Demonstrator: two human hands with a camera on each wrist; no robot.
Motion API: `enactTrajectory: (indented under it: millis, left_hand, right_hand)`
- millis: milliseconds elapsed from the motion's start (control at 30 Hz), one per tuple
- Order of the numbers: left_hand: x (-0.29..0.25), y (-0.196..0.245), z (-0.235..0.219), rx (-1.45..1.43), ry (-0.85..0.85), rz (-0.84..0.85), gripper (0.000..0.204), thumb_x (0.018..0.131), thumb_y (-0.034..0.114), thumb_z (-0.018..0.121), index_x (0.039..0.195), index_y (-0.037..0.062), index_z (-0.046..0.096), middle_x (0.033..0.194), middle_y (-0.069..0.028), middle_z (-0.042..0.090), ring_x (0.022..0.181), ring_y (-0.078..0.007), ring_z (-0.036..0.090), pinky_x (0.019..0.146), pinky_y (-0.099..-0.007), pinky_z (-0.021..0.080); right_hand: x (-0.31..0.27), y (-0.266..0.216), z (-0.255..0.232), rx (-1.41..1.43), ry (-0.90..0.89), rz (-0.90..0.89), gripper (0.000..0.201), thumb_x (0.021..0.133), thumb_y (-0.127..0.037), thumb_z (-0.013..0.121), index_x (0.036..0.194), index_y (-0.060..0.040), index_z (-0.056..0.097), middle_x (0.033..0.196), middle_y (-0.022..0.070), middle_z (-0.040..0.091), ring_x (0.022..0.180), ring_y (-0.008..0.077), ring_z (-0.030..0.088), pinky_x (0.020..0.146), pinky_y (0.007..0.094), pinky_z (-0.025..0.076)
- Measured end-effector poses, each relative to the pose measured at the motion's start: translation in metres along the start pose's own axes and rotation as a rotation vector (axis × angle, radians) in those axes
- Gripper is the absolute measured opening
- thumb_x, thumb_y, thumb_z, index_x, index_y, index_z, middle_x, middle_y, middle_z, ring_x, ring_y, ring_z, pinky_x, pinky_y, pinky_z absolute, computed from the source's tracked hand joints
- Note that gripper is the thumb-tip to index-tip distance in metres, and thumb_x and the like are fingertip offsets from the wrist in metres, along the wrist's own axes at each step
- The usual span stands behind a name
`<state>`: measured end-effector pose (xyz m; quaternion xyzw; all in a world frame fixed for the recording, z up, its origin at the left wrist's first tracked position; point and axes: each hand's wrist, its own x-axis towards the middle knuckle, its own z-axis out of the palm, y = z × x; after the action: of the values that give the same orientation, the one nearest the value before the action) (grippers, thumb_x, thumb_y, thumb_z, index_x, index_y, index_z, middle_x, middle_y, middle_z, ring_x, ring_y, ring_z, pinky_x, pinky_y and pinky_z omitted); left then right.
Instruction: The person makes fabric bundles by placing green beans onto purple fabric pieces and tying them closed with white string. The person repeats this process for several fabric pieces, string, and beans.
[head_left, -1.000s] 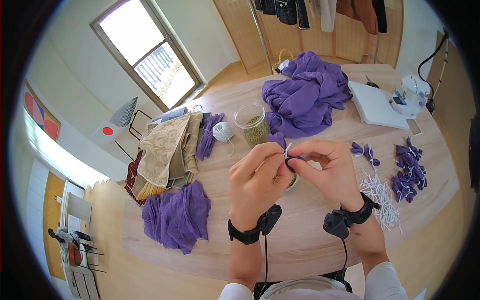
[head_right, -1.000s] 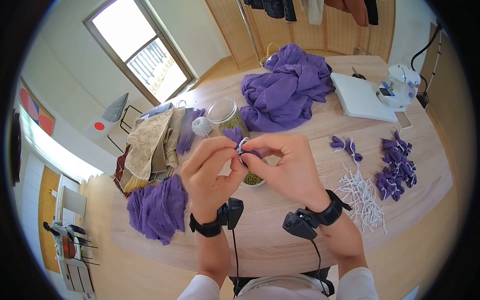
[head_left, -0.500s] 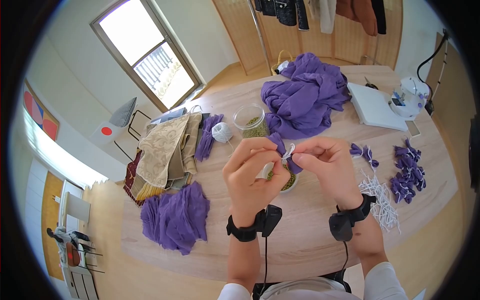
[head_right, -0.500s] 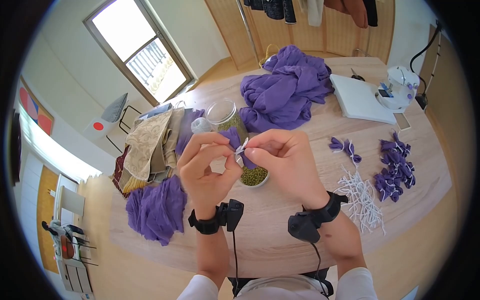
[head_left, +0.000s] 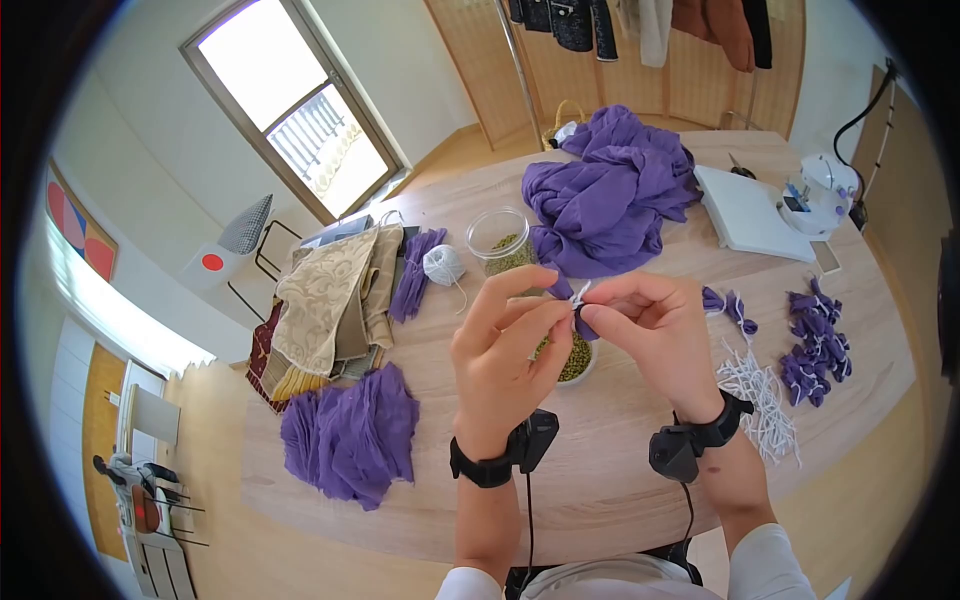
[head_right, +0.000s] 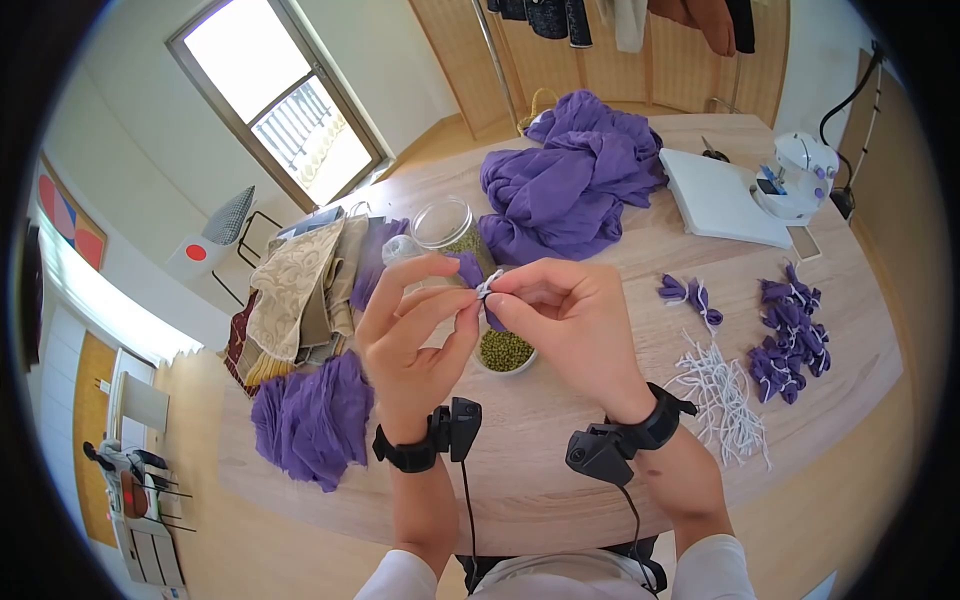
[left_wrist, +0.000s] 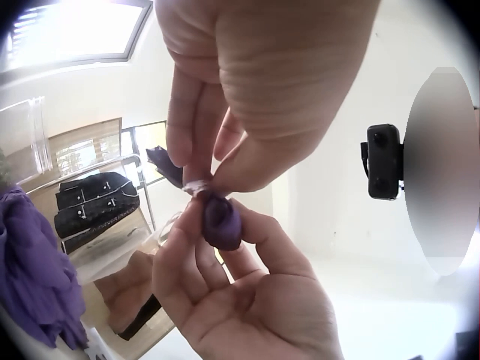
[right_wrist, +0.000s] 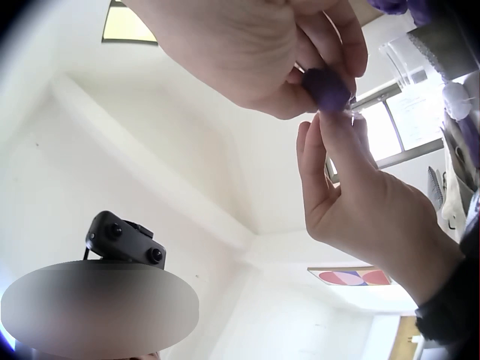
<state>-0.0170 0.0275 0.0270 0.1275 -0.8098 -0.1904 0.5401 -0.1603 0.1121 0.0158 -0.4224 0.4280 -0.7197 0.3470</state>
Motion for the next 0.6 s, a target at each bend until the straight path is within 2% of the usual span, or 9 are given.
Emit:
enactTrajectory:
  millis: [133,200,333,400,433,500,600]
  left_hand:
    - [0.003,0.002,0.0,0.066,0.001,0.036,0.015,0.069,-0.006,0.073,0.082,0.0003,0.07,0.106,-0.0124,0.066,0.08,-0.0217,0.07,0.068,-0.0294,0.054]
    - [0.002,-0.003,0.003,0.043,-0.001,0.095,0.015,0.071,-0.008,0.071,0.084,-0.0017,0.066,0.106,-0.0117,0.063,0.076,-0.0216,0.069,0.064,-0.0301,0.054]
    - [0.002,-0.003,0.006,0.041,-0.021,0.103,0.015,0.072,-0.007,0.071,0.085,-0.0016,0.066,0.106,-0.0114,0.062,0.075,-0.022,0.068,0.064,-0.0302,0.054]
    - [0.003,-0.004,0.007,0.052,-0.01,0.136,0.015,0.072,-0.007,0.07,0.085,-0.0015,0.066,0.106,-0.0112,0.062,0.075,-0.0219,0.068,0.064,-0.0299,0.053]
    - [0.002,-0.003,0.008,0.063,0.006,0.097,0.015,0.07,-0.007,0.07,0.082,-0.0002,0.066,0.105,-0.0108,0.063,0.078,-0.0218,0.067,0.066,-0.0301,0.053]
    - [0.001,0.001,0.008,0.083,0.039,0.02,0.014,0.066,-0.005,0.07,0.077,0.0026,0.067,0.102,-0.0099,0.065,0.084,-0.0215,0.065,0.071,-0.0306,0.051]
    - [0.001,-0.003,0.009,0.072,0.07,0.047,0.015,0.064,-0.006,0.068,0.076,0.0034,0.066,0.104,-0.0081,0.064,0.082,-0.0175,0.064,0.068,-0.0273,0.05]
  right_hand:
    - [0.0,0.002,0.0,-0.006,0.002,-0.003,0.011,0.086,0.0,0.07,0.096,0.0037,0.071,0.087,0.0083,0.074,0.079,0.0094,0.068,0.071,0.0221,0.054]
    - [0.001,0.009,0.0,-0.188,0.034,-0.139,0.012,0.084,-0.002,0.072,0.094,0.0026,0.071,0.087,0.0076,0.074,0.078,0.0092,0.068,0.07,0.023,0.054]
    - [0.0,0.007,0.002,-0.506,0.086,-0.349,0.012,0.08,-0.004,0.073,0.092,0.0006,0.072,0.086,0.0066,0.074,0.076,0.0087,0.068,0.069,0.0244,0.054]
    - [0.001,0.012,0.001,-0.46,0.092,-0.333,0.011,0.082,-0.004,0.072,0.092,0.0009,0.071,0.085,0.0065,0.074,0.076,0.0087,0.068,0.069,0.0242,0.053]
    - [0.001,0.014,0.001,-0.437,0.094,-0.325,0.011,0.082,-0.004,0.072,0.092,0.0011,0.071,0.084,0.0064,0.074,0.076,0.0087,0.068,0.068,0.0241,0.053]
    - [-0.001,0.013,0.002,-0.262,0.1,-0.21,0.009,0.084,-0.003,0.07,0.092,0.0016,0.07,0.082,0.0059,0.072,0.075,0.0091,0.068,0.068,0.0242,0.053]
    - [0.001,0.012,-0.001,-0.061,0.083,-0.068,0.007,0.088,-0.001,0.066,0.093,0.0018,0.067,0.08,0.0051,0.07,0.072,0.01,0.066,0.068,0.0246,0.053]
